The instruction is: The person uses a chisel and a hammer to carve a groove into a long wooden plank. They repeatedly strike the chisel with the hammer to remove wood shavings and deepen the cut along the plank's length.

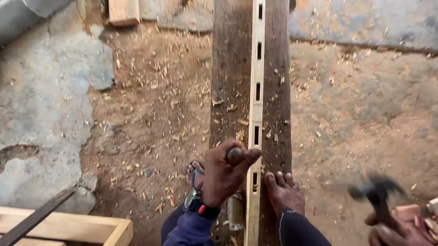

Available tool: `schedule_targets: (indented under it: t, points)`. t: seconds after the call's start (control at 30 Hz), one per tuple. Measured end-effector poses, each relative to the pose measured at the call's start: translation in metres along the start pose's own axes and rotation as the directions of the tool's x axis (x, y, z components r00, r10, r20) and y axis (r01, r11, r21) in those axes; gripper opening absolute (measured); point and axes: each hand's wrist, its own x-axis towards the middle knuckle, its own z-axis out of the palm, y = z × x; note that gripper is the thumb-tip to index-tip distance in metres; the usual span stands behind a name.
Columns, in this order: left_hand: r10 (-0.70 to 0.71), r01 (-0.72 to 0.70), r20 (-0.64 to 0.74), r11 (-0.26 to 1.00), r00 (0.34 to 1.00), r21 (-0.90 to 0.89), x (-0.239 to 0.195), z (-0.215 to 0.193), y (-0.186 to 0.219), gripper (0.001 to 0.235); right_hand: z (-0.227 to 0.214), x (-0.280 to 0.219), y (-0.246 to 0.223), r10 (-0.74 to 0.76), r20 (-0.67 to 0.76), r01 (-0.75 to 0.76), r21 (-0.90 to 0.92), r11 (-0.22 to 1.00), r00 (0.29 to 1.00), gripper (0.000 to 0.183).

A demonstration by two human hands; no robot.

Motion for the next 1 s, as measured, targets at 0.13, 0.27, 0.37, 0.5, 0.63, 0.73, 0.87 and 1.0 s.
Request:
schedule_targets:
  t: [0.13, 0.27, 0.37, 0.5, 0.63, 0.73, 0.87, 1.0]
  points:
    - [0.034, 0.013, 0.147, 0.950, 0.988, -0.311, -0.005, 0.014, 0.014, 0.030, -0.148, -0.045, 0.073, 0.135, 0.166, -0.210, 0.625, 0.752, 0.977, 0.033]
    - [0.064, 0.020, 0.149, 0.865, 0.987, -0.502, -0.018, 0.031, -0.003, 0.035, -0.134, -0.053, 0.040, 0.036, 0.259, -0.198, 0.633, 0.749, 0.965, 0.042]
    - [0.071, -0.001, 0.130, 0.882, 0.989, -0.471, -0.005, 0.037, -0.010, 0.035, -0.133, -0.052, 0.018, -0.077, 0.226, -0.114, 0.720, 0.685, 0.971, 0.041]
    - [0.036, 0.038, 0.159, 0.899, 0.987, -0.436, -0.006, 0.042, -0.014, 0.036, -0.143, -0.062, -0.005, -0.151, 0.208, -0.061, 0.756, 0.652, 0.966, 0.039]
    - [0.020, 0.045, 0.165, 0.922, 0.986, -0.384, -0.011, 0.044, -0.015, 0.035, -0.150, -0.068, 0.001, -0.226, 0.192, -0.006, 0.775, 0.632, 0.955, 0.040]
    - [0.083, 0.052, 0.290, 0.901, 0.954, -0.430, -0.016, 0.045, 0.003, 0.032, -0.161, -0.077, -0.002, -0.310, 0.169, 0.056, 0.796, 0.603, 0.936, 0.046]
    - [0.264, -0.202, 0.360, 0.958, 0.895, -0.202, -0.039, 0.048, 0.016, 0.022, -0.192, -0.097, 0.001, -0.396, 0.127, 0.185, 0.730, 0.658, 0.909, 0.052]
    - [0.284, -0.310, 0.434, 0.951, 0.855, -0.010, -0.055, 0.051, -0.001, 0.026, -0.205, -0.108, 0.007, -0.498, 0.164, 0.303, 0.621, 0.723, 0.852, 0.047]
